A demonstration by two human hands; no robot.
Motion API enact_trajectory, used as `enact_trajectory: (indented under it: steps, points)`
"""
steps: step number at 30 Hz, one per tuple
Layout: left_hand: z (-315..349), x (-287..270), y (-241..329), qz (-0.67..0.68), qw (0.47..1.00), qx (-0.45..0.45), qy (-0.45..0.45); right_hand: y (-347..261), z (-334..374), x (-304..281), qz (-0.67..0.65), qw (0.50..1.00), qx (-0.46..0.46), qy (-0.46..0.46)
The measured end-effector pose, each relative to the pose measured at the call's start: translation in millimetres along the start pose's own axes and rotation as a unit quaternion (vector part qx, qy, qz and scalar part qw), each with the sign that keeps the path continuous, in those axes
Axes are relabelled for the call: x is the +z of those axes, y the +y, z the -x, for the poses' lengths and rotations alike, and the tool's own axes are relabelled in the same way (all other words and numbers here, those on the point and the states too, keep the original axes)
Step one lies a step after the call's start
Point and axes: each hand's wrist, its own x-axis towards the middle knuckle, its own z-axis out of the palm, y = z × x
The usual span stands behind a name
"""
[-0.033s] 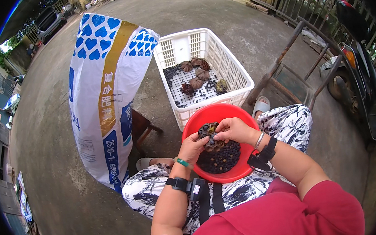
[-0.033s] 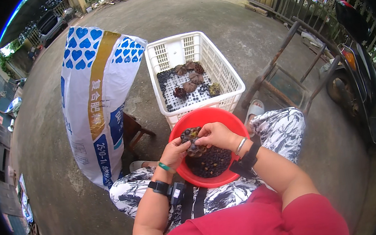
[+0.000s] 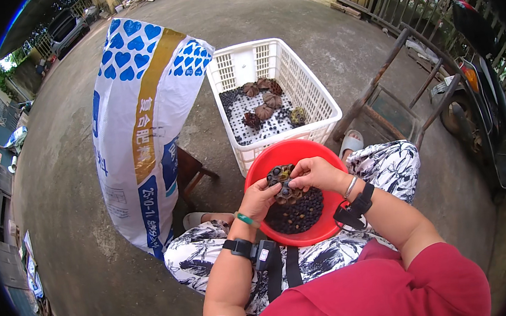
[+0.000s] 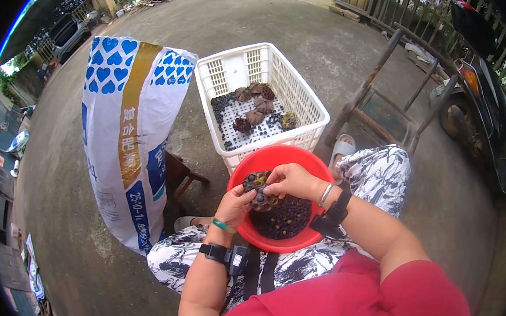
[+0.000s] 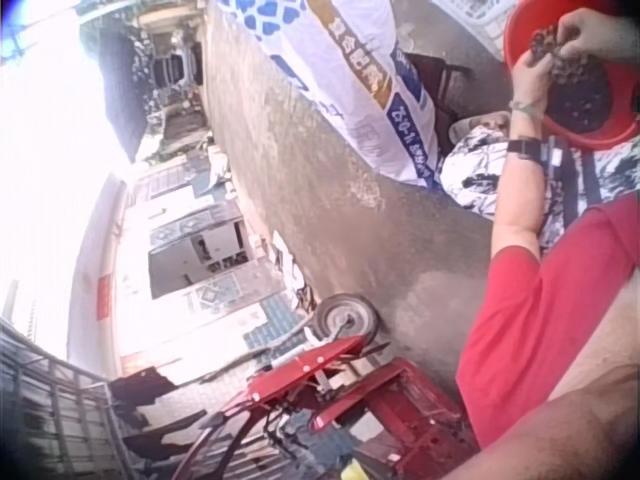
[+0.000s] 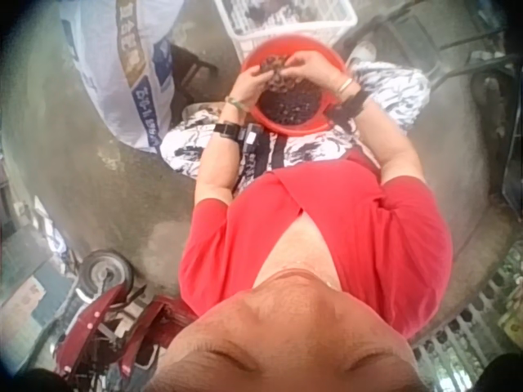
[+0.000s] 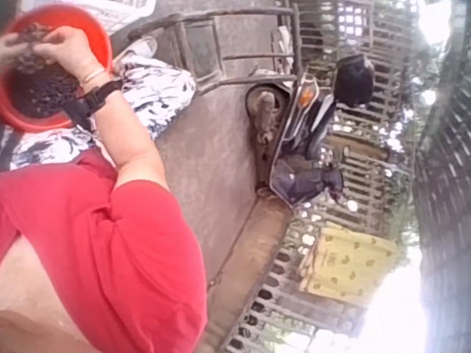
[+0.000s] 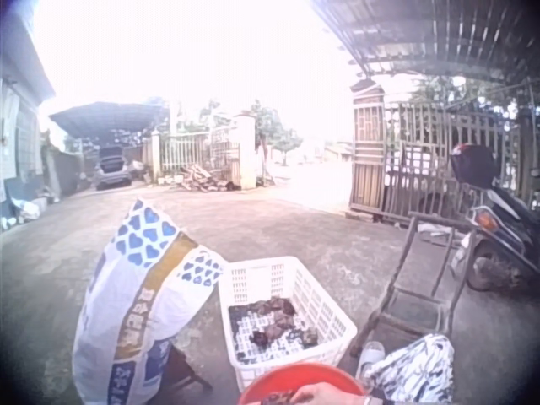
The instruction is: The person picks up lotus pods, removes the seeds from them by hand, and drops the seeds into a red bucket.
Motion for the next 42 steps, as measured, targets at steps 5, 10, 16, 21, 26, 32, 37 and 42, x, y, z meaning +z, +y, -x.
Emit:
enact_trajectory:
  steps: [5,10,16,21,26,32,37,42]
  points:
    - [2,3,1,0.042,0.998,-0.003,-0.054,-6,8,-7,-0.042,0.999,0.013,-0.019]
    - [-1,4,-4,0.059,0.997,-0.010,-0.045,9,7,-10,-0.142,0.988,0.055,-0.009]
    - [-6,3,0,0.011,0.999,-0.019,0.032,7,7,-15,-0.281,0.958,0.051,0.005]
    - [-9,-3,-5,-0.110,0.991,-0.005,0.071,-5,0,10,0.136,0.984,0.118,0.000]
    - [0,6,0,-0.068,0.997,-0.007,0.032,3,-1,17,0.128,0.988,0.069,0.046]
    - [1,4,1,-0.034,0.999,-0.024,0.021,4,-2,5,0.051,0.993,0.091,-0.045]
    - [-3,-1,-2,-0.065,0.996,-0.046,0.048,24,0,3,-0.155,0.982,0.096,-0.055]
    - [-12,-15,-15,-0.084,0.991,-0.008,0.107,21,-4,14,-0.201,0.970,0.133,-0.025]
